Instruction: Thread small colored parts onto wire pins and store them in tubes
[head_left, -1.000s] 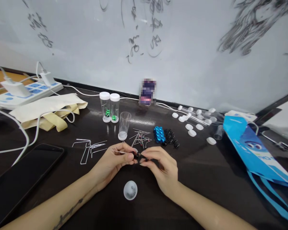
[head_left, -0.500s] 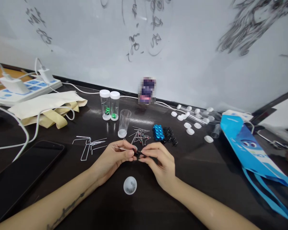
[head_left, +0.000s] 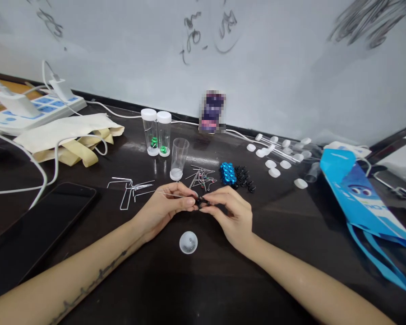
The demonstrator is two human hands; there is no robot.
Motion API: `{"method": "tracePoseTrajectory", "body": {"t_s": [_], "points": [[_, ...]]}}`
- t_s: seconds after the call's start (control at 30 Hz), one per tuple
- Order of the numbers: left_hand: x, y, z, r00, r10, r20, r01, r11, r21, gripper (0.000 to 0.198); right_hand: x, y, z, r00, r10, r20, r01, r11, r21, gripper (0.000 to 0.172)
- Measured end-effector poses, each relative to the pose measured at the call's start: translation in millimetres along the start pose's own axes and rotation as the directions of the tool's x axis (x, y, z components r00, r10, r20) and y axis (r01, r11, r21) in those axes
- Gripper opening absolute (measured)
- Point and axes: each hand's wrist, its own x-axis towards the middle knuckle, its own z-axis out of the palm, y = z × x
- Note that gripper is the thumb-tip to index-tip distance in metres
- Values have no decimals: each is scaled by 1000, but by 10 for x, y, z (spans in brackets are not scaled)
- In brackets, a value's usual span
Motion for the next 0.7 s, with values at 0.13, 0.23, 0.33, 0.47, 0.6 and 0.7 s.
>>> {"method": "tracePoseTrajectory", "body": {"t_s": [0.13, 0.23, 0.33, 0.47, 0.6, 0.7], "points": [[3, -2, -11, 1000, 17, 17, -17, 1000, 21, 13, 10, -3, 3, 1000, 29, -7, -29, 1000, 3, 21], [1, 1, -10, 999, 25, 20, -26, 999, 41, 13, 10, 1, 5, 998, 64, 3, -64, 998, 9, 18], [0, 8, -2, 999, 38, 12, -39, 997, 69, 13, 2, 6, 9, 993, 114, 17, -114, 993, 13, 12], [-7, 19, 7, 998, 53, 20, -55, 992, 115, 13, -8, 8, 15, 986, 166, 21, -167, 985, 44, 12], [-16, 23, 10, 998, 61, 29, -65, 990, 126, 13, -8, -3, 17, 976, 216, 37, -219, 973, 76, 12], [-16, 20, 8, 998, 63, 31, -66, 988, 139, 13, -2, -20, 20, 966, 252, 53, -257, 956, 144, 12]]}}
